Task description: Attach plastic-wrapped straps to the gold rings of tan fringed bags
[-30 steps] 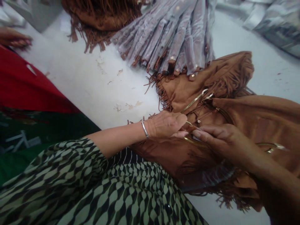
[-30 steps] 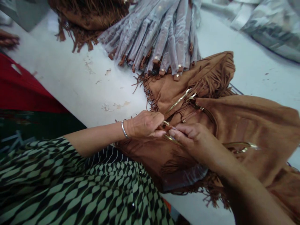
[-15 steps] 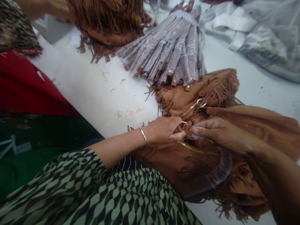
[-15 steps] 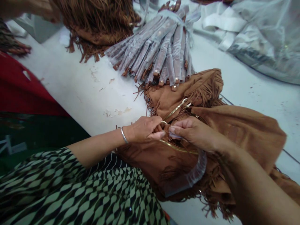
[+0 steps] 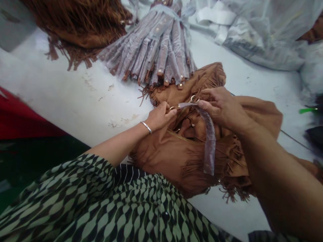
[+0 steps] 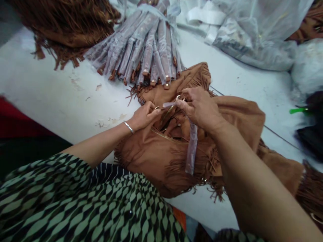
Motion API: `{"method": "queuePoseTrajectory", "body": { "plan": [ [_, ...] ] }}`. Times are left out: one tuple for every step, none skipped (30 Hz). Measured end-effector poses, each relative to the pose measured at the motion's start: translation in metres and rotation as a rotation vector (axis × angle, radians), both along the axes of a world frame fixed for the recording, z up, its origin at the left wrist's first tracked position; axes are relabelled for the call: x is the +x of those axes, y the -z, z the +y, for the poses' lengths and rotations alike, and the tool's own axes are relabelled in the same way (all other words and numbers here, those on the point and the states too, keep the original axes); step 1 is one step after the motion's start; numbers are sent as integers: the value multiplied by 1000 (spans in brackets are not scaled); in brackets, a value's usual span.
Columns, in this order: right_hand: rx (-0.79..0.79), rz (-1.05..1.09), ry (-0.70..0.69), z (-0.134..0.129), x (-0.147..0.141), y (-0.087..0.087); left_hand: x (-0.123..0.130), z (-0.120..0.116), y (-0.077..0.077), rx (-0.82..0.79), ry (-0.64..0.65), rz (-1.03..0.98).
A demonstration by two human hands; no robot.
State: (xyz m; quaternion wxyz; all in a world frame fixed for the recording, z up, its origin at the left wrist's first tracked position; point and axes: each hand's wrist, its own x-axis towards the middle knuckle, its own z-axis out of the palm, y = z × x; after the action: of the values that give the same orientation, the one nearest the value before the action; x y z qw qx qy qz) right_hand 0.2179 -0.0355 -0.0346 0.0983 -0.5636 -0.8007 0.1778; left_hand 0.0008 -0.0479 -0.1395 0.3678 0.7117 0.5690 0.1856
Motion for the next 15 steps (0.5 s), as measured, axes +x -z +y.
{"method": "queuePoseTrajectory", "body": {
  "plan": [
    [25, -18, 39, -17, 5, -2, -3, -3, 4, 69, -84, -3],
    [25, -24, 66, -37, 11, -4, -8, -8, 5, 153, -156, -13],
    [32, -13, 82, -58, 17, -6, -14, -14, 4, 242, -216, -22],
    [44, -4, 46, -80, 24, -7, -21, -22, 1, 328, -260, -32],
    [60, -4, -13, -101, 30, -7, -28, -32, -3, 403, -285, -43],
    [57, -40, -67, -120, 35, -7, -34, -43, -9, 465, -282, -58],
    [24, -116, -141, -137, 39, -6, -39, -56, -15, 510, -246, -76],
    [-2, -200, -196, -150, 41, -5, -43, -68, -21, 539, -181, -93],
    [-27, -282, -241, -159, 43, -3, -44, -79, -27, 545, -88, -105],
    [-45, -347, -278, -164, 43, -1, -44, -90, -32, 529, 23, -114],
    [-48, -385, -301, -165, 43, 1, -42, -98, -37, 495, 130, -119],
    [-40, -394, -311, -164, 41, 2, -38, -105, -42, 444, 216, -122],
    [-23, -382, -314, -159, 39, 2, -33, -110, -46, 380, 272, -132],
    [2, -354, -308, -153, 37, 2, -28, -113, -51, 298, 301, -153],
    [34, -312, -288, -146, 34, 0, -23, -115, -55, 204, 305, -185]
  ]
}}
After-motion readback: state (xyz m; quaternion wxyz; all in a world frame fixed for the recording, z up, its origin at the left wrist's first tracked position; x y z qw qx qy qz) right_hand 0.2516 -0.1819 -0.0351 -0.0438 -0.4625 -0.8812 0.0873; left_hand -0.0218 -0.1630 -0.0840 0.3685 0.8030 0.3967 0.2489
